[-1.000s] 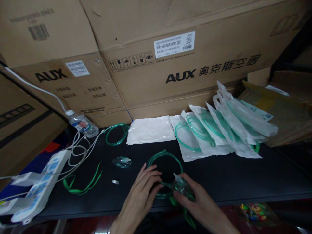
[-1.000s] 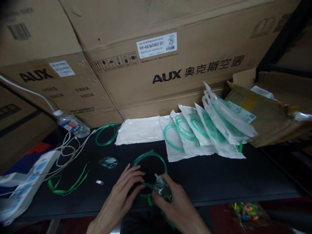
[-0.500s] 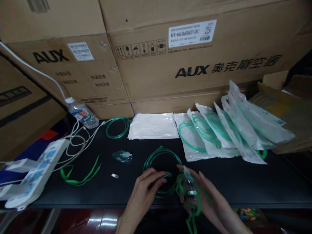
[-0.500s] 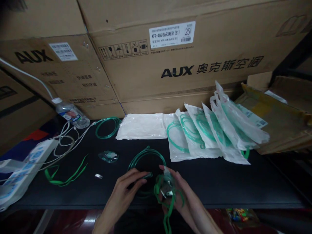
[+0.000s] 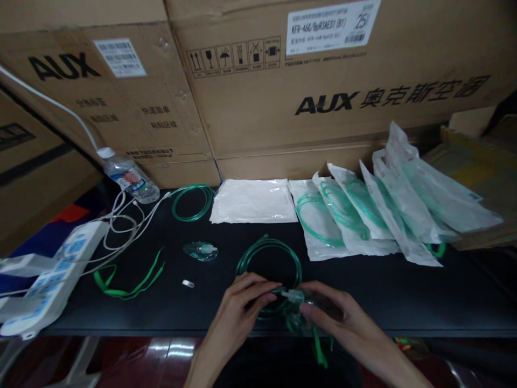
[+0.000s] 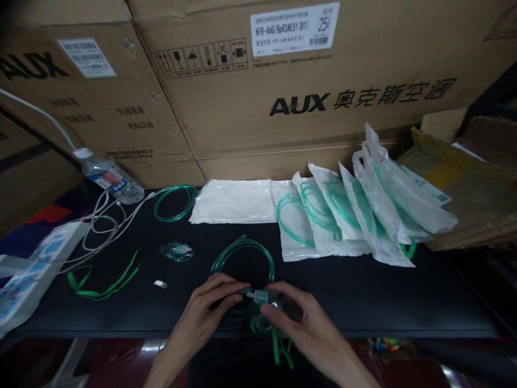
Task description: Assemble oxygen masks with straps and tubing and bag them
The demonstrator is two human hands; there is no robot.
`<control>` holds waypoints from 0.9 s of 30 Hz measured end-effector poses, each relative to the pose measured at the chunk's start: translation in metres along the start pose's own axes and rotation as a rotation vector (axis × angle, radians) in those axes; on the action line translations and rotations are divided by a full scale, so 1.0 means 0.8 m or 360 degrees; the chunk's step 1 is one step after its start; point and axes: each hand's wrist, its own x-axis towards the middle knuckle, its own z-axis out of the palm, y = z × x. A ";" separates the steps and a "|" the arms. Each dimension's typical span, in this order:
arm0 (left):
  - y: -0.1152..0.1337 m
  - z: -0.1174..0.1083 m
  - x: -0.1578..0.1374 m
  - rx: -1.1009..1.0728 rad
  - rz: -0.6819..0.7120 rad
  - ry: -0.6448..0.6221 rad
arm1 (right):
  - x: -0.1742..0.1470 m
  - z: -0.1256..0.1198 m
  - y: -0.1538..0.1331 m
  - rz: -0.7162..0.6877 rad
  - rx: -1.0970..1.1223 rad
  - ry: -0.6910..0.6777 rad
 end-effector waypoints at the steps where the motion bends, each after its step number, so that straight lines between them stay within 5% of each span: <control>1: 0.000 0.000 0.000 0.0007 0.0012 -0.0003 | -0.001 0.000 -0.001 -0.0006 -0.0021 -0.0002; 12: 0.002 -0.001 -0.001 0.0068 0.0085 -0.0022 | -0.007 0.000 0.001 -0.0023 -0.0166 -0.0010; 21: 0.000 0.002 -0.007 0.0340 0.0348 -0.0080 | -0.004 -0.003 -0.013 -0.0031 -0.0643 -0.0042; 27: -0.005 0.004 -0.007 0.0400 0.0544 -0.0021 | -0.001 0.001 -0.016 -0.0053 -0.0552 -0.0067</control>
